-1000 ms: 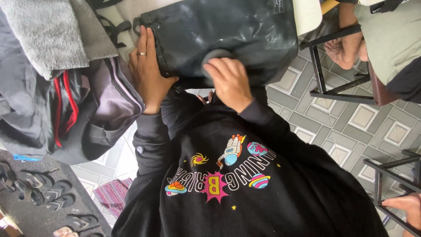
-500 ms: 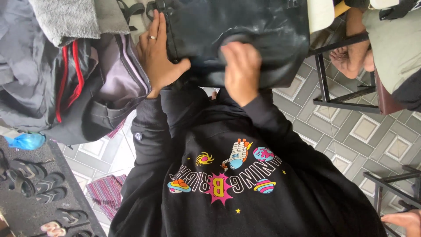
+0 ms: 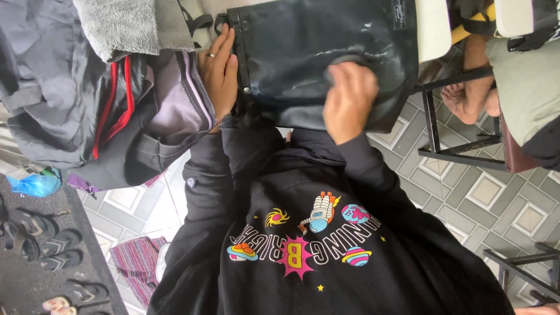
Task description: The person cleans a black bag placed on a table using a small round sponge. They wipe the surface of the bag in circular motions, occasionally dipping the sponge into a white cup of liquid to re-wet it. The person also lifts the bag to wipe underneath it and continues cleaning the exterior.
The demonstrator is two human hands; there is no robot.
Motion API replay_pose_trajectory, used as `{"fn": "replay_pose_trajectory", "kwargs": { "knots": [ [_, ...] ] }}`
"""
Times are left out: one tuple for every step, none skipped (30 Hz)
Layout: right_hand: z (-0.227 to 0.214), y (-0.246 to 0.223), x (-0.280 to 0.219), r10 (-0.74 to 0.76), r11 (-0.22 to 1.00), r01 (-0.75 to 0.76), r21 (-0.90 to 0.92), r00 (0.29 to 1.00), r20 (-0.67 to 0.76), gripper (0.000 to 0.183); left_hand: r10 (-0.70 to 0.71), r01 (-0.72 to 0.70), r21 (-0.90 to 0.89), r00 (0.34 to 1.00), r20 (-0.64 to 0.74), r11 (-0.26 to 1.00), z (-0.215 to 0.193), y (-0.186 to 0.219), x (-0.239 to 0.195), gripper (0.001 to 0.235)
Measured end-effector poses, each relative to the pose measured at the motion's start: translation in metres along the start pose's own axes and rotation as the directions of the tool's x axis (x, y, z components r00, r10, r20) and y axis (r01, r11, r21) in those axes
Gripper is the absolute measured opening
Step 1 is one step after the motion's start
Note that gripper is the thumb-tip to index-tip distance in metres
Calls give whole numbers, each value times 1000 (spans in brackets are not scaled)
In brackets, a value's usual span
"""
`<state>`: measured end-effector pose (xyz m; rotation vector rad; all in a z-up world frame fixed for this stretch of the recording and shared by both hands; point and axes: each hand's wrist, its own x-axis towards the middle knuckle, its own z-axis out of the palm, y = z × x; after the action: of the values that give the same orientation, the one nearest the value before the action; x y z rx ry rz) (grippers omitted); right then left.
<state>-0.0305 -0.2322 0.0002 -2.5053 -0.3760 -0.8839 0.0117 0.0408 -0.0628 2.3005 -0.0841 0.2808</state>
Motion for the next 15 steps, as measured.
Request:
{"fn": "replay_pose_trajectory", "kwargs": {
  "knots": [
    [4, -14, 9, -139, 983, 132, 125, 989, 46, 28, 28, -28, -20, 999, -31, 999, 3, -2, 1, 45],
    [8, -28, 18, -280, 934, 253, 253, 957, 73, 28, 55, -58, -40, 997, -62, 998, 5, -5, 2, 44],
    [19, -40, 15, -284, 932, 257, 257, 956, 74, 28, 52, -54, -39, 996, -67, 998, 3, -5, 3, 44],
    [30, -52, 11, -366, 905, 321, 279, 922, 127, 24, 90, -92, -43, 995, -50, 995, 0, -5, 4, 43],
    [40, -63, 6, -445, 873, 381, 306, 878, 178, 20, 127, -128, -48, 991, -32, 991, -2, -5, 4, 43],
    [41, -64, 13, -450, 870, 383, 311, 875, 179, 20, 121, -123, -46, 992, -36, 991, -1, -5, 1, 43],
    [44, -63, 24, -500, 841, 437, 318, 853, 152, 17, 123, -125, -56, 992, -37, 991, 0, -6, 3, 42],
    [46, -63, 35, -548, 810, 488, 324, 827, 124, 16, 125, -127, -65, 992, -37, 990, 1, -7, 4, 43],
    [51, -54, 41, -553, 807, 491, 330, 823, 128, 16, 116, -119, -65, 992, -41, 991, -1, -6, 5, 43],
    [56, -45, 47, -514, 839, 458, 293, 844, 152, 18, 133, -134, -47, 991, -30, 990, -2, -5, 6, 42],
    [59, -37, 49, -469, 871, 419, 257, 866, 177, 21, 148, -148, -26, 989, -13, 989, -4, -4, 3, 42],
    [51, -46, 46, -469, 870, 416, 265, 864, 183, 21, 137, -138, -25, 990, -11, 990, -5, -3, -4, 42],
    [45, -52, 48, -563, 788, 456, 414, 806, 182, 13, 141, -142, -50, 990, -24, 989, -4, -2, -1, 41],
    [39, -58, 52, -650, 684, 476, 553, 742, 165, 11, 145, -148, -74, 989, -36, 986, -4, -1, 3, 41],
    [44, -52, 49, -652, 682, 480, 552, 741, 161, 11, 148, -150, -72, 988, -40, 986, -3, -1, 6, 41]
  ]
}}
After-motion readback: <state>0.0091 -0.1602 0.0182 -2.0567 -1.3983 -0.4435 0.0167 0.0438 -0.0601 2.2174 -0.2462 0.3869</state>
